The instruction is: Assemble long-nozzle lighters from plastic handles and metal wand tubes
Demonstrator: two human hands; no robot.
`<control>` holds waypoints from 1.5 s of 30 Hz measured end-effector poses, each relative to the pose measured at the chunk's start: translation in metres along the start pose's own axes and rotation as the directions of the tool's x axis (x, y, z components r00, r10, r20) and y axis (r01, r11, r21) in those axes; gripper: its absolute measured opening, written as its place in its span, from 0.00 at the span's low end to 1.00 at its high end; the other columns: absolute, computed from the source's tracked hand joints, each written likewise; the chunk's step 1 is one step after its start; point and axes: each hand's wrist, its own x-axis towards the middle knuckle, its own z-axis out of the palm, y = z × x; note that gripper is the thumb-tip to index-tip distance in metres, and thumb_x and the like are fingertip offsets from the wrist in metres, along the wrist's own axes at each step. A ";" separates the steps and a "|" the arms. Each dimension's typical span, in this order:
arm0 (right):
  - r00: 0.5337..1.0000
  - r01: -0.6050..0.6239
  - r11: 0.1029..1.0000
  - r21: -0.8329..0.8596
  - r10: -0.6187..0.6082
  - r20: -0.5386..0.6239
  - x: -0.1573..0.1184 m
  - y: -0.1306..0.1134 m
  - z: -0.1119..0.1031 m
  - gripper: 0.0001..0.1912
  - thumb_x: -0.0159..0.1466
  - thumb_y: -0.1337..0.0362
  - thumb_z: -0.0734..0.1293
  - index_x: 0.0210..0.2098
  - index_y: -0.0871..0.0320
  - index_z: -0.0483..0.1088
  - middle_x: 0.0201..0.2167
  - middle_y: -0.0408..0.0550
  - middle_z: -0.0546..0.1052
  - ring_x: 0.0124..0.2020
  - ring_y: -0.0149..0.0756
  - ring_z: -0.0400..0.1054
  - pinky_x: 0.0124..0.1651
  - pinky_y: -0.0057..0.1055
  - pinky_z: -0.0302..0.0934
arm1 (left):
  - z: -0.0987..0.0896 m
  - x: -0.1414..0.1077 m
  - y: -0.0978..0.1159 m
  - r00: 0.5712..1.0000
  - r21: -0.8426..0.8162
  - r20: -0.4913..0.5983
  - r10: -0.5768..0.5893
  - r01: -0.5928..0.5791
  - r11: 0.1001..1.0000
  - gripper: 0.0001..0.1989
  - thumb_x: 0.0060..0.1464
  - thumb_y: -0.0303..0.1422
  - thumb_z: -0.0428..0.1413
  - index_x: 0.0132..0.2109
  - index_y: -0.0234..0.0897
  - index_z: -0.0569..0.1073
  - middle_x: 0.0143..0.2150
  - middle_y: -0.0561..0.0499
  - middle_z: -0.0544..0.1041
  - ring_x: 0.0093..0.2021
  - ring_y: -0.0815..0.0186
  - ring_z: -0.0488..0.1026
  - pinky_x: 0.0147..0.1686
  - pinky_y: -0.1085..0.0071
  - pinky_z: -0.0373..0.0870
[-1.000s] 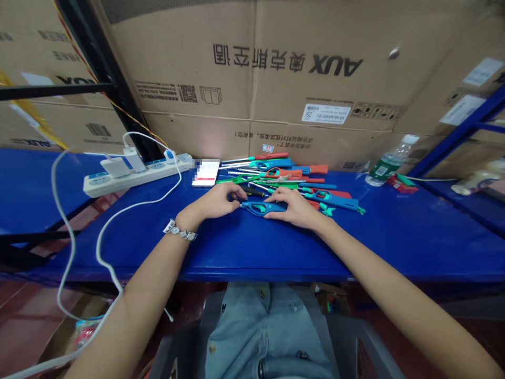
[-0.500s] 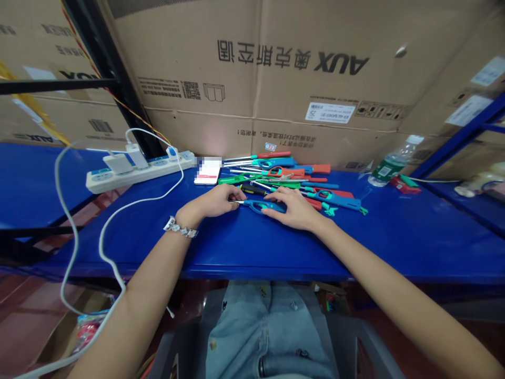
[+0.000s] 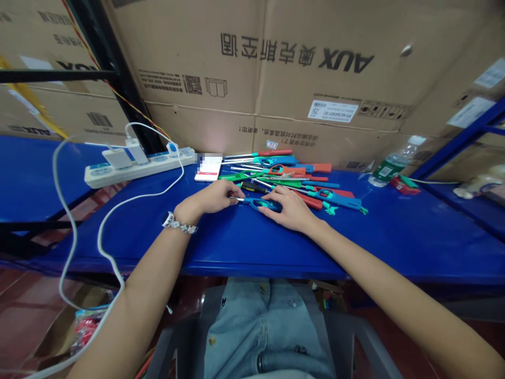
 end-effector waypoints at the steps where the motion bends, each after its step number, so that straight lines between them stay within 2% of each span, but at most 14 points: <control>1: 1.000 -0.001 1.000 0.001 0.001 -0.002 0.000 0.000 0.000 0.16 0.69 0.51 0.71 0.50 0.53 0.80 0.45 0.53 0.77 0.48 0.48 0.73 0.52 0.47 0.68 | 0.000 0.000 0.001 1.000 0.008 -0.002 -0.006 0.006 1.000 0.10 0.53 0.26 0.59 0.40 0.39 0.84 0.37 0.47 0.84 0.35 0.61 0.78 0.38 0.66 0.73; 8: 1.000 -0.003 1.000 0.007 0.003 -0.003 0.000 -0.001 0.001 0.15 0.70 0.52 0.71 0.50 0.53 0.80 0.45 0.53 0.76 0.48 0.47 0.73 0.52 0.47 0.68 | 0.001 0.000 -0.005 0.999 0.083 -0.036 -0.010 0.013 0.996 0.10 0.53 0.27 0.60 0.39 0.38 0.85 0.39 0.45 0.85 0.37 0.60 0.80 0.39 0.65 0.74; 13: 1.000 -0.022 1.000 -0.004 0.022 0.013 0.001 0.000 0.000 0.16 0.70 0.51 0.70 0.50 0.54 0.80 0.44 0.53 0.76 0.47 0.48 0.73 0.51 0.46 0.69 | 0.001 0.000 -0.006 0.998 0.130 -0.051 0.030 -0.024 0.991 0.09 0.51 0.28 0.59 0.36 0.39 0.84 0.35 0.46 0.84 0.33 0.61 0.78 0.36 0.65 0.72; 19: 0.998 -0.003 1.000 -0.021 0.004 0.062 0.004 0.000 -0.006 0.16 0.70 0.50 0.69 0.49 0.52 0.80 0.46 0.53 0.77 0.47 0.48 0.74 0.49 0.45 0.69 | 0.005 0.001 -0.003 0.995 0.134 -0.065 0.072 -0.063 0.989 0.09 0.50 0.25 0.58 0.32 0.39 0.82 0.34 0.47 0.83 0.32 0.61 0.76 0.37 0.64 0.71; 25: 0.987 0.071 0.996 -0.048 -0.063 0.150 0.011 0.000 -0.014 0.16 0.70 0.51 0.69 0.49 0.54 0.80 0.45 0.54 0.77 0.45 0.48 0.74 0.50 0.45 0.68 | 0.007 0.002 -0.004 0.998 0.173 -0.021 0.065 -0.060 0.983 0.09 0.51 0.23 0.57 0.32 0.38 0.82 0.33 0.46 0.81 0.32 0.61 0.74 0.37 0.63 0.70; 30: 0.985 0.095 0.994 -0.046 -0.088 0.150 0.010 0.004 -0.012 0.16 0.71 0.51 0.68 0.50 0.53 0.79 0.46 0.54 0.76 0.47 0.48 0.73 0.52 0.45 0.67 | 0.004 0.000 0.002 0.997 0.169 -0.014 0.073 -0.070 0.983 0.10 0.53 0.26 0.57 0.35 0.39 0.84 0.36 0.46 0.82 0.35 0.61 0.76 0.38 0.64 0.71; 35: 0.991 0.079 0.996 -0.034 -0.075 0.112 0.004 0.009 -0.004 0.19 0.72 0.48 0.66 0.53 0.52 0.77 0.48 0.54 0.74 0.50 0.48 0.71 0.55 0.47 0.66 | 0.008 0.000 0.007 1.000 0.099 -0.013 0.021 -0.020 0.995 0.11 0.50 0.26 0.60 0.40 0.39 0.84 0.38 0.47 0.83 0.36 0.60 0.77 0.37 0.65 0.72; 39: 0.992 0.083 0.996 -0.029 -0.080 0.099 0.003 0.011 -0.002 0.19 0.73 0.47 0.66 0.53 0.52 0.77 0.48 0.53 0.74 0.49 0.47 0.71 0.54 0.47 0.66 | 0.014 0.003 0.008 0.999 0.091 -0.031 0.034 -0.031 0.995 0.10 0.52 0.33 0.64 0.43 0.38 0.83 0.38 0.47 0.82 0.37 0.60 0.77 0.39 0.64 0.73; 42: 0.992 0.087 0.996 -0.018 -0.085 0.091 0.003 0.012 -0.001 0.20 0.73 0.47 0.66 0.54 0.52 0.77 0.48 0.53 0.74 0.48 0.47 0.71 0.53 0.46 0.66 | 0.021 0.004 0.015 0.996 0.143 -0.052 0.077 -0.069 0.987 0.13 0.54 0.36 0.66 0.46 0.38 0.82 0.42 0.45 0.81 0.42 0.57 0.78 0.45 0.60 0.74; 45: 0.993 0.084 0.996 -0.027 -0.081 0.087 0.003 0.013 0.001 0.20 0.72 0.47 0.66 0.55 0.51 0.78 0.46 0.53 0.74 0.47 0.47 0.71 0.52 0.46 0.66 | 0.032 0.005 0.028 0.986 0.210 -0.063 0.156 -0.140 0.968 0.21 0.53 0.43 0.68 0.51 0.38 0.80 0.50 0.42 0.79 0.51 0.50 0.76 0.53 0.54 0.72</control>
